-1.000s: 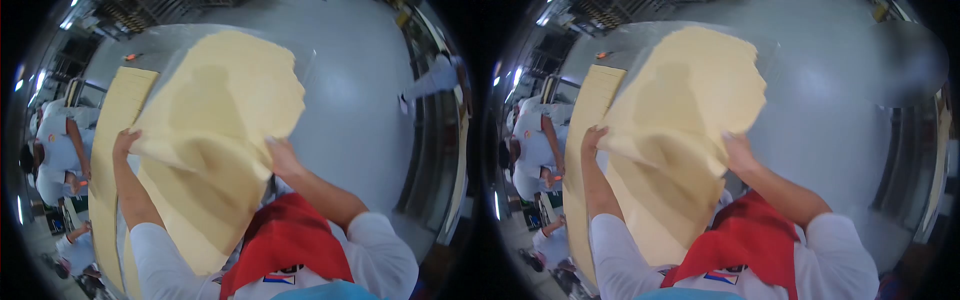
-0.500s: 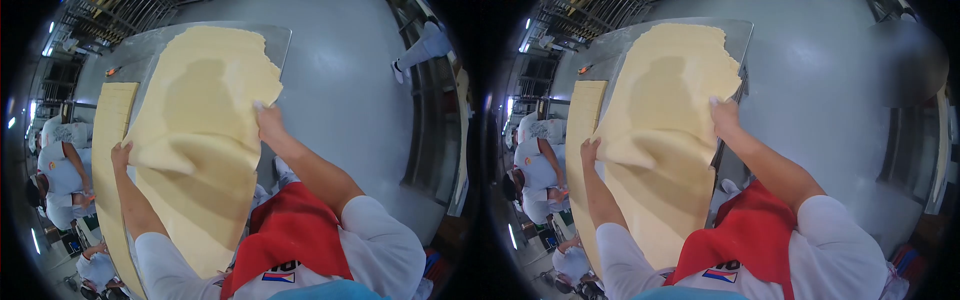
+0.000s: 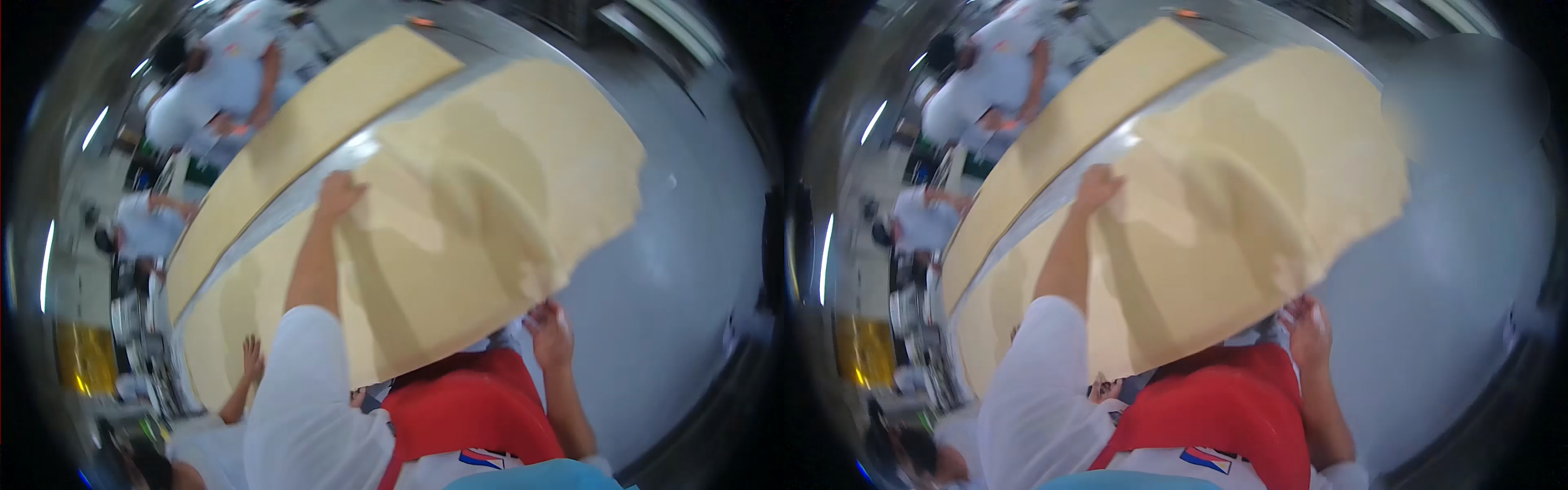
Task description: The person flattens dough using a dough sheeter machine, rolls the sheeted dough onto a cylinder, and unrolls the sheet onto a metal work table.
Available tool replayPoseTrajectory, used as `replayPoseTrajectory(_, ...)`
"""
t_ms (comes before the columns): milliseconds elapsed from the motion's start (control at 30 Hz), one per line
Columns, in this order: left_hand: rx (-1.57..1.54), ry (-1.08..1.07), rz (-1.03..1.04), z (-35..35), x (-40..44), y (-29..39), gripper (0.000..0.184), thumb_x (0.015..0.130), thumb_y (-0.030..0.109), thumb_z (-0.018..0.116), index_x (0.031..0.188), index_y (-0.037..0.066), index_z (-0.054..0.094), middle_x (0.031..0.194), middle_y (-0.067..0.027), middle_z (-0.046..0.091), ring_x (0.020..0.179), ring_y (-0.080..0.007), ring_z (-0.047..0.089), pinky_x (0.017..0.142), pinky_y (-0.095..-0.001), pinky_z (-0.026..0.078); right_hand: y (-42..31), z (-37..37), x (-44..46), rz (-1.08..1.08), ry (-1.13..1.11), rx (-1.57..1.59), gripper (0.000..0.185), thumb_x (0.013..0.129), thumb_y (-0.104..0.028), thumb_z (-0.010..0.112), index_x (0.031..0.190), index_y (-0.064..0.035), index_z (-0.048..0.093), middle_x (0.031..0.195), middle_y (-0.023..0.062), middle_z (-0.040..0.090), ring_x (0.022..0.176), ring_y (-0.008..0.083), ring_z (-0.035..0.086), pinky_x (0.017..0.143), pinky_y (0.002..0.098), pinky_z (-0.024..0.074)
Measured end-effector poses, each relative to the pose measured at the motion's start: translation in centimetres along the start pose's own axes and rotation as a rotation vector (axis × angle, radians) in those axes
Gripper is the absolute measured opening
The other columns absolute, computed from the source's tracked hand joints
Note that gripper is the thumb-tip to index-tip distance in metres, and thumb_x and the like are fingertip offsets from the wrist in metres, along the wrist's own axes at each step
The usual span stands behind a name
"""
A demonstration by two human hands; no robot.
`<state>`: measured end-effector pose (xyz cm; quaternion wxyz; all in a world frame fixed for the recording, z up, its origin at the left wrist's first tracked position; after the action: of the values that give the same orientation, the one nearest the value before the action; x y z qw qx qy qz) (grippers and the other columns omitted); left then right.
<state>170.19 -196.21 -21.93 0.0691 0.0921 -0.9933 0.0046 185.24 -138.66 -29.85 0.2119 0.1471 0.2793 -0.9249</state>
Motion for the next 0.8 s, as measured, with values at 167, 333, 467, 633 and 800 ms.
replayPoseTrajectory(167, -0.116, -0.173, -0.267, -3.7, -0.6, -0.9, 0.080, 0.069, 0.068, 0.068, 0.125, 0.011, 0.059, 0.128, -0.0173, 0.057, 0.122, -0.0344, 0.051, 0.103, -0.0558, 0.037, 6.9, 6.1, -1.5, -0.035, -0.211, -0.263, 0.042, 0.098, -0.025, 0.054, 0.133, -0.0055, 0.044, 0.126, 0.0118, 0.057, 0.114, 0.0271, 0.057, 0.093, 0.0447, 0.0498)
replayPoseTrajectory(333, -0.101, -0.336, -0.172, 0.3, 2.9, -4.3, 0.090, 0.071, 0.073, 0.062, 0.129, 0.005, 0.057, 0.139, -0.0179, 0.051, 0.129, -0.0348, 0.047, 0.107, -0.0518, 0.035, 7.7, 9.3, -2.1, -0.114, 0.099, -0.287, 0.039, 0.095, -0.011, 0.053, 0.132, 0.0004, 0.045, 0.129, 0.0138, 0.056, 0.117, 0.0264, 0.057, 0.098, 0.0423, 0.0488)
replayPoseTrajectory(467, -0.232, -0.102, 0.054, -1.8, 3.4, 0.3, 0.062, 0.078, 0.058, 0.069, 0.106, 0.002, 0.069, 0.110, -0.0226, 0.067, 0.100, -0.0360, 0.065, 0.088, -0.0472, 0.050, 9.1, 9.5, 0.2, -0.076, 0.151, -0.106, 0.041, 0.094, -0.009, 0.054, 0.134, 0.0017, 0.047, 0.130, 0.0136, 0.057, 0.117, 0.0266, 0.057, 0.097, 0.0429, 0.0494)
replayPoseTrajectory(633, -0.467, -0.071, -0.073, -5.0, 4.0, -8.2, 0.078, 0.077, 0.045, 0.075, 0.126, -0.011, 0.054, 0.116, -0.0260, 0.064, 0.102, -0.0367, 0.066, 0.092, -0.0407, 0.050, 11.1, 17.2, -0.4, 0.036, 0.087, -0.053, 0.035, 0.093, -0.007, 0.057, 0.126, 0.0029, 0.052, 0.121, 0.0149, 0.061, 0.106, 0.0295, 0.063, 0.091, 0.0468, 0.0527)
replayPoseTrajectory(800, -0.100, -0.168, -0.097, -5.9, 2.5, -9.5, 0.065, 0.076, 0.037, 0.077, 0.123, -0.004, 0.059, 0.113, -0.0241, 0.066, 0.092, -0.0394, 0.067, 0.085, -0.0428, 0.052, 14.0, 13.2, -3.4, 0.153, 0.085, -0.054, 0.033, 0.093, -0.015, 0.061, 0.120, 0.0024, 0.054, 0.109, 0.0167, 0.066, 0.105, 0.0291, 0.064, 0.089, 0.0469, 0.0529)
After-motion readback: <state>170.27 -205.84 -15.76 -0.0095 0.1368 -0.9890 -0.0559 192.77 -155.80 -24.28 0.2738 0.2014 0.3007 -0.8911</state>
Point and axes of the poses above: each hand's wrist, its own x-axis towards the middle knuckle, its own z-axis out of the palm, y = z × x, the point moved 6 cm from there along x, towards the middle knuckle
